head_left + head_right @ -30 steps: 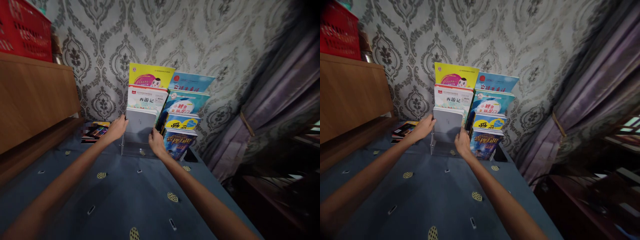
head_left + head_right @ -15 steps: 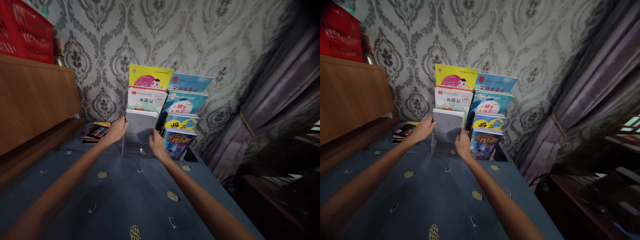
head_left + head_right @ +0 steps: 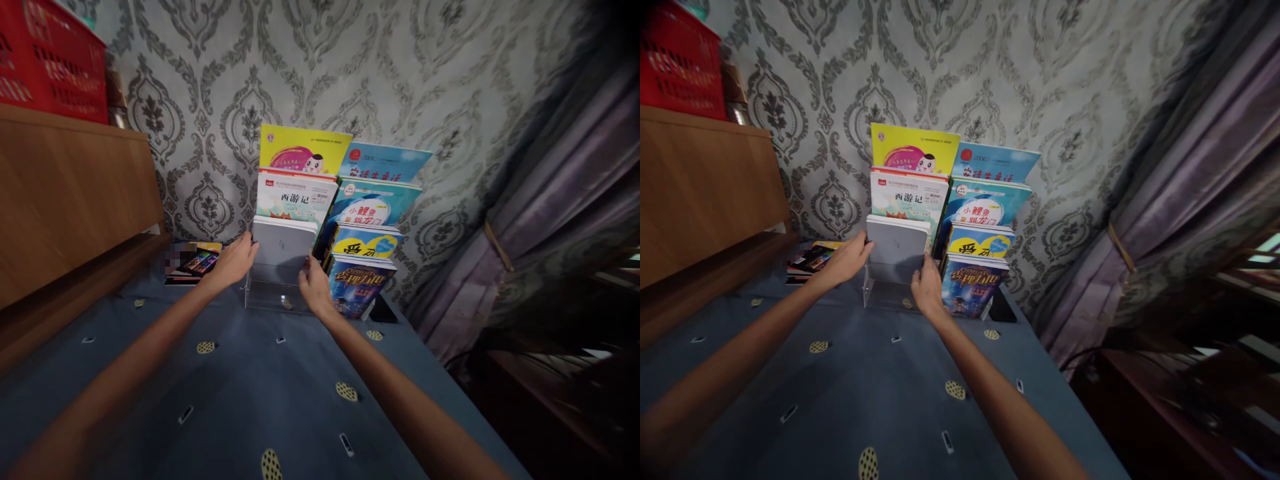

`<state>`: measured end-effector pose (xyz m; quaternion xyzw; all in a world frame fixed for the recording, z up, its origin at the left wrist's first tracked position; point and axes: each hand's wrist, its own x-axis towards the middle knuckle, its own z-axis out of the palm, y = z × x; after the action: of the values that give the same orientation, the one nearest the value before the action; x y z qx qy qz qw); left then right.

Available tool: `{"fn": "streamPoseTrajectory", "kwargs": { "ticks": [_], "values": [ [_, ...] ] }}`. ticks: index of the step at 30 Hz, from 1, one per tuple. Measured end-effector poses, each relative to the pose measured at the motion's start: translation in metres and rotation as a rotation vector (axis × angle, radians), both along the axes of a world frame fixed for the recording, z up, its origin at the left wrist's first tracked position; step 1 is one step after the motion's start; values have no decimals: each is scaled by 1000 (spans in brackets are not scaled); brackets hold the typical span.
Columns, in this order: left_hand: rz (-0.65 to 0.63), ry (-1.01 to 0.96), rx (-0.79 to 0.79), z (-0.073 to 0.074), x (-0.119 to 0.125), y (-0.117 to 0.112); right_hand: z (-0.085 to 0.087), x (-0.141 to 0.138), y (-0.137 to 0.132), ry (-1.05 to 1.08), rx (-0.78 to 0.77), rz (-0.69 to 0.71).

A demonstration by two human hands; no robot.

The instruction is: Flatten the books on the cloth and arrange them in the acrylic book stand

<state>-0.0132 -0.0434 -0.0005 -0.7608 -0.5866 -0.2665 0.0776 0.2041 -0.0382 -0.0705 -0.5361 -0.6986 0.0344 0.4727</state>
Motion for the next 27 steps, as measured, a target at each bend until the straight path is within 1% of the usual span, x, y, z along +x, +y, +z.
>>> {"fn": "streamPoseTrajectory", "kwargs": {
  "ticks": [4,8,12,18,20,22,24,25,26,27],
  "values": [
    [13,12,-34,4,3,-3,4,-1,2,0,2,-11],
    [27,0,-57,6,5,-5,3,-2,4,29,4,-19],
    [38,-8,-52,4,6,-3,2,-1,4,35,-8,-5],
    [45,2,-54,0,9,-4,5,-1,4,33,-49,31],
    [25,2,-46,-2,6,-3,5,0,3,28,-63,40],
    [-7,-25,-20,-2,-7,3,3,3,-3,19,-67,37],
    [1,-76,7,-3,-30,13,-1,8,-15,13,-39,32],
    [41,-101,13,-5,-45,19,-5,10,-24,11,-13,38],
    [106,-100,-2,-7,-61,26,-9,11,-34,9,19,52],
    [175,-67,-42,-10,-77,32,-14,10,-45,9,47,75]
  ]
}}
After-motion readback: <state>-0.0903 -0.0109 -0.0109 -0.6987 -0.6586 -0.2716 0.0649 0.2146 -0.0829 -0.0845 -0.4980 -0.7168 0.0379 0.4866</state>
